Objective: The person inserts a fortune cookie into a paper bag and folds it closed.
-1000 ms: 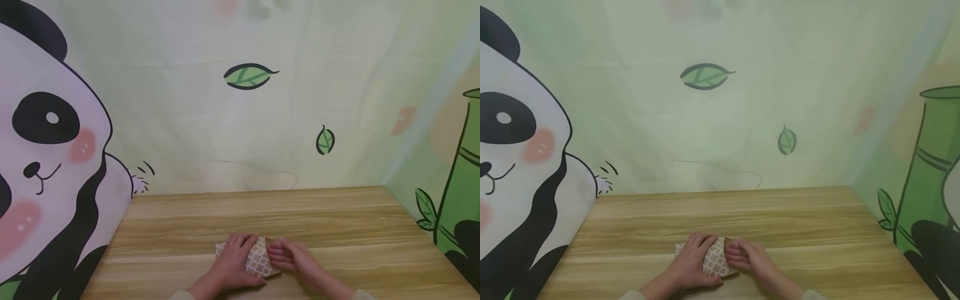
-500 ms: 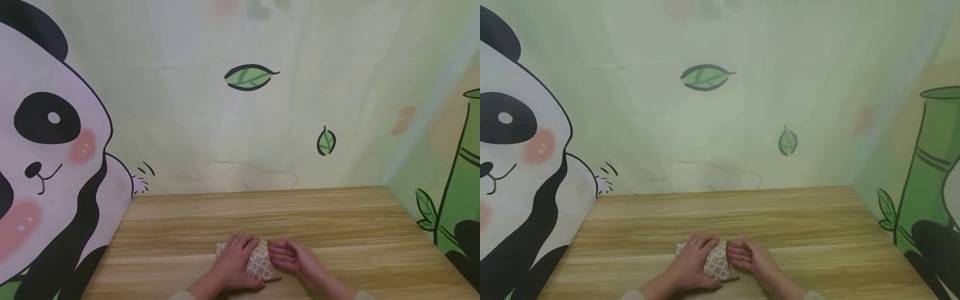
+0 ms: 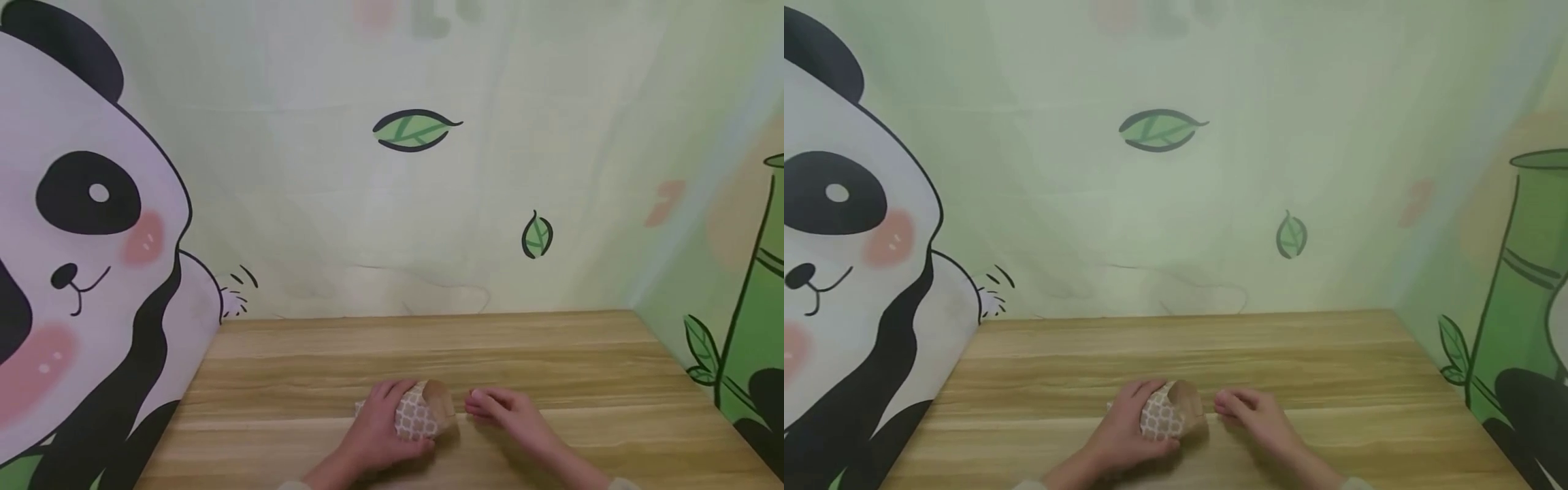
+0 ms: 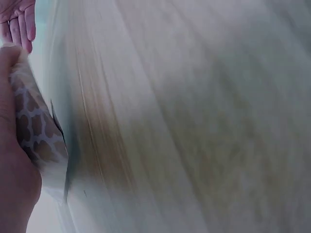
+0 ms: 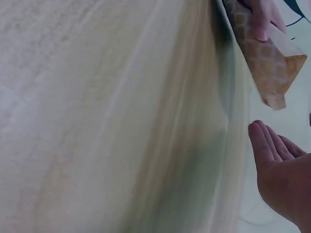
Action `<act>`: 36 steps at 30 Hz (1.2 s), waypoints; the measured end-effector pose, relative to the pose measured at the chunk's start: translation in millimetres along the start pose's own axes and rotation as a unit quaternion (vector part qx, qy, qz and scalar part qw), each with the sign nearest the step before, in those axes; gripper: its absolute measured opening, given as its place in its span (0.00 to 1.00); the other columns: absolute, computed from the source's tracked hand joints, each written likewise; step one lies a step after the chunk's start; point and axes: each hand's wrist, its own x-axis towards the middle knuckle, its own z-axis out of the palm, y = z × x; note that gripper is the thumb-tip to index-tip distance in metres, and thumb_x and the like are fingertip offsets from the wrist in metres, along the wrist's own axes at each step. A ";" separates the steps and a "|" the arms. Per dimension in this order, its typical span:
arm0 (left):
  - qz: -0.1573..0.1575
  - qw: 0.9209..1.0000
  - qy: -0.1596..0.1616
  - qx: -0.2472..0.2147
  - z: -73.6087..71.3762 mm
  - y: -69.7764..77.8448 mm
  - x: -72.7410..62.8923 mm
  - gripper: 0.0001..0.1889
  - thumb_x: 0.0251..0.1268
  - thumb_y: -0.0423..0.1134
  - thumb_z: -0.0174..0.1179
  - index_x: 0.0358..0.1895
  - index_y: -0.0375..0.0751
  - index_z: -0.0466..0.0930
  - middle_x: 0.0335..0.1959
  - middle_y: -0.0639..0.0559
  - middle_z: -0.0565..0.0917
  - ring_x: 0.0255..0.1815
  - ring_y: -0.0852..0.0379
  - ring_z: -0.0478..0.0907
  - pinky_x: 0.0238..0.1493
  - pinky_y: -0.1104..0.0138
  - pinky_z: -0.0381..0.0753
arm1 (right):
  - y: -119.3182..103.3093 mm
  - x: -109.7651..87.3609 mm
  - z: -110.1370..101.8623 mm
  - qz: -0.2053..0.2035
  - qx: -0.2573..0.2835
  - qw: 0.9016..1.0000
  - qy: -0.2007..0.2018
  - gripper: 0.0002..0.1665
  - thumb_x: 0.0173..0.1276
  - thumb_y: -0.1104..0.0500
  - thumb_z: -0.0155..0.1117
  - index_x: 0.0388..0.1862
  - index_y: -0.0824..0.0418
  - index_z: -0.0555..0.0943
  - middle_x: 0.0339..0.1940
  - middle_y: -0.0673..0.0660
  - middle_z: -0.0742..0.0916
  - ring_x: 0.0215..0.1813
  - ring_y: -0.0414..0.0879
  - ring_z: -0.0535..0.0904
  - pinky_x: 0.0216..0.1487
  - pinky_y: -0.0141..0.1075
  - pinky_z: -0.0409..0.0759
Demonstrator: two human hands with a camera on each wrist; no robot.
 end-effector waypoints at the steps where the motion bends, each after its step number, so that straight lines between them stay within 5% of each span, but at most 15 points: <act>1: -0.006 1.000 0.013 -0.012 -0.4 1.9 -0.4 0.53 0.45 0.67 0.81 0.78 0.53 0.71 0.69 0.51 0.75 0.67 0.52 0.72 0.65 0.47 0.81 | -1.6 0.4 0.5 -0.005 -0.007 1.000 -0.008 0.32 0.86 0.55 0.57 0.66 0.87 0.73 0.61 0.79 0.84 0.63 0.65 0.85 0.62 0.43 0.86; 6: -0.012 0.996 0.068 -0.048 0.1 13.2 -0.6 0.55 0.44 0.62 0.83 0.78 0.50 0.70 0.67 0.51 0.76 0.67 0.53 0.71 0.64 0.48 0.81 | -16.3 4.2 9.1 -0.002 -0.027 0.999 -0.037 0.30 0.84 0.55 0.61 0.65 0.83 0.76 0.56 0.73 0.89 0.58 0.65 0.88 0.58 0.41 0.89; 11: -0.013 0.995 0.087 -0.041 3.9 20.2 -1.5 0.56 0.44 0.63 0.83 0.79 0.50 0.68 0.68 0.50 0.74 0.67 0.53 0.70 0.64 0.49 0.82 | -28.4 9.8 13.8 -0.018 -0.036 0.999 -0.037 0.26 0.81 0.58 0.64 0.63 0.82 0.79 0.53 0.73 0.89 0.50 0.58 0.91 0.54 0.40 0.90; 17: -0.030 0.996 0.072 -0.033 5.5 25.1 -1.6 0.59 0.45 0.69 0.81 0.81 0.48 0.65 0.71 0.47 0.71 0.70 0.50 0.69 0.66 0.47 0.81 | -29.0 17.5 13.0 -0.053 -0.039 0.997 -0.043 0.19 0.78 0.66 0.66 0.58 0.82 0.80 0.50 0.75 0.89 0.45 0.44 0.91 0.50 0.38 0.91; 26: -0.050 0.998 0.039 -0.031 -0.8 25.6 0.4 0.62 0.45 0.68 0.82 0.83 0.47 0.62 0.73 0.45 0.70 0.72 0.46 0.68 0.68 0.43 0.80 | -27.5 23.8 13.3 -0.073 -0.019 0.996 -0.051 0.16 0.76 0.71 0.65 0.56 0.84 0.80 0.49 0.78 0.88 0.44 0.41 0.90 0.48 0.39 0.91; 33: -0.051 0.992 0.020 -0.111 -21.4 18.8 11.9 0.35 0.77 0.61 0.60 0.78 0.45 0.72 0.71 0.41 0.76 0.71 0.39 0.74 0.69 0.37 0.76 | -20.0 26.5 8.0 -0.066 -0.018 0.996 -0.048 0.16 0.76 0.72 0.64 0.56 0.86 0.79 0.50 0.80 0.87 0.44 0.39 0.90 0.48 0.38 0.91; 36: -0.058 0.987 0.009 -0.147 -31.4 16.1 24.1 0.24 0.83 0.54 0.57 0.70 0.43 0.81 0.65 0.44 0.83 0.67 0.40 0.78 0.70 0.38 0.76 | -18.0 28.3 4.7 -0.050 -0.016 0.997 -0.050 0.17 0.76 0.71 0.64 0.56 0.84 0.79 0.51 0.78 0.88 0.45 0.40 0.90 0.49 0.38 0.91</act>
